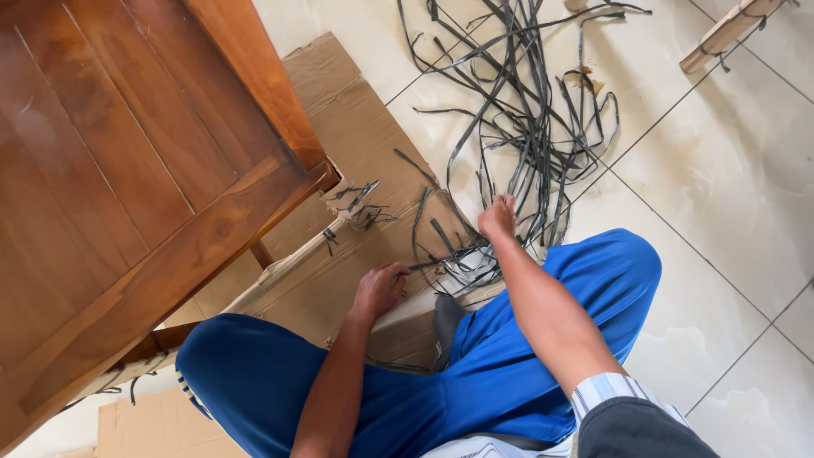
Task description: Tying protective plastic straps around the legs and frame of a wooden chair.
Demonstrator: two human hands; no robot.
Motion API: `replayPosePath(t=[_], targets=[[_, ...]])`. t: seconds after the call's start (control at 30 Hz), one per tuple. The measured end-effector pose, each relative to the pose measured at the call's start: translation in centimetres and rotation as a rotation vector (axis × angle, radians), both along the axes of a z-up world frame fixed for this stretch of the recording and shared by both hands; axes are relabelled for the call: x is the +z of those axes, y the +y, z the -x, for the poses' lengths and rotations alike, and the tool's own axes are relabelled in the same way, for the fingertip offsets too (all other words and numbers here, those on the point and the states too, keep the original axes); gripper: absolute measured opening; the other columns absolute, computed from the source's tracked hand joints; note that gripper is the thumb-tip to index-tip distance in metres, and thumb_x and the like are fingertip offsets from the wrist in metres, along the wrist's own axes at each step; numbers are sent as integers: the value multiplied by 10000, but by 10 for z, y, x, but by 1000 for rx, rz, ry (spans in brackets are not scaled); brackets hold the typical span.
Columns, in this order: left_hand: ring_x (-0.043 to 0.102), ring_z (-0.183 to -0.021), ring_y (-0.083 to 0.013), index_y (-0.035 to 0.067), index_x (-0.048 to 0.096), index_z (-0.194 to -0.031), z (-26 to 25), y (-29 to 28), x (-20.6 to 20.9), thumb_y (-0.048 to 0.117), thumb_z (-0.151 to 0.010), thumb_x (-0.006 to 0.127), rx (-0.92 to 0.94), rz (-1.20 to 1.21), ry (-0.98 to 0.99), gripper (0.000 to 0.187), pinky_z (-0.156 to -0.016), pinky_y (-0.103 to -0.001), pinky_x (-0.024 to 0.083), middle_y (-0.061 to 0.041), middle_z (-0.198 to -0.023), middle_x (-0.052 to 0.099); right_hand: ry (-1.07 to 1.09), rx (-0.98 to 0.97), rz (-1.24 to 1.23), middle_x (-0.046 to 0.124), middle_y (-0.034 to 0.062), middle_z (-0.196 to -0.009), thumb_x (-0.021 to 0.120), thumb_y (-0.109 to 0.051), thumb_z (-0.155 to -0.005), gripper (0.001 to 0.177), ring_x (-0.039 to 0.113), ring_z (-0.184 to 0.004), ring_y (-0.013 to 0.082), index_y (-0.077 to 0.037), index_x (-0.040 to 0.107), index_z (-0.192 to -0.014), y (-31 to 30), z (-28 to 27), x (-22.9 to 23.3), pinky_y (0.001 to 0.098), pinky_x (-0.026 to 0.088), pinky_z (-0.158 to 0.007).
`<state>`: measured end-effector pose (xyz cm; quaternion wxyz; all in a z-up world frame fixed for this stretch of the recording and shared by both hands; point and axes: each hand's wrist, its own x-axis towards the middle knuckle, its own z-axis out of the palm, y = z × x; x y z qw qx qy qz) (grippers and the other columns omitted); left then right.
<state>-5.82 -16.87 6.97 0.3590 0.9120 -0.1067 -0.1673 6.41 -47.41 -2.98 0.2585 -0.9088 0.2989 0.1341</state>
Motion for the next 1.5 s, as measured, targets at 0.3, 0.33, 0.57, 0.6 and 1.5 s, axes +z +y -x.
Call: replayPosePath(t=[0.3, 0.33, 0.57, 0.6, 1.5], targets=[[670, -1073, -353, 110, 742, -1027, -3, 10, 2, 207, -912, 627, 54, 9, -17, 190, -928, -465, 520, -132, -1071, 743, -149, 110, -39, 376, 102, -1587, 533, -161, -892, 486, 394, -1445, 302, -89, 605, -1367, -24, -30, -105, 456, 377, -1127], [677, -1063, -353, 108, 740, -1034, -2, 9, 2, 205, -914, 626, 65, 15, -12, 192, -923, -465, 523, -134, -1063, 745, -130, 74, -60, 401, 82, -1580, 524, -164, -898, 497, 425, -1424, 296, -85, 592, -1383, -22, -28, -96, 460, 379, -1128], [692, -1005, -375, 110, 751, -1045, -3, 8, -7, 206, -911, 635, 97, 69, -37, 202, -870, -479, 533, -153, -1040, 752, -613, 22, 29, 560, 153, -1446, 496, -38, -931, 417, 535, -1357, 329, -18, 630, -1326, 4, -17, -90, 403, 440, -1168], [692, -1005, -375, 110, 751, -1045, -4, 6, -9, 206, -911, 635, 99, 76, -40, 202, -870, -479, 533, -153, -1040, 752, -616, 25, 35, 560, 153, -1446, 496, -38, -931, 417, 535, -1357, 329, -18, 630, -1326, 20, -10, -66, 403, 440, -1168], [595, -646, -119, 57, 702, -1087, 0, 75, -140, 259, -1021, 613, 889, 1168, 379, 230, -567, -282, 493, -18, -842, 656, 332, 536, -1072, 660, 18, -722, 618, -439, -1026, 450, 530, -578, 96, -63, 705, -794, 214, 106, 73, 277, 383, -507]])
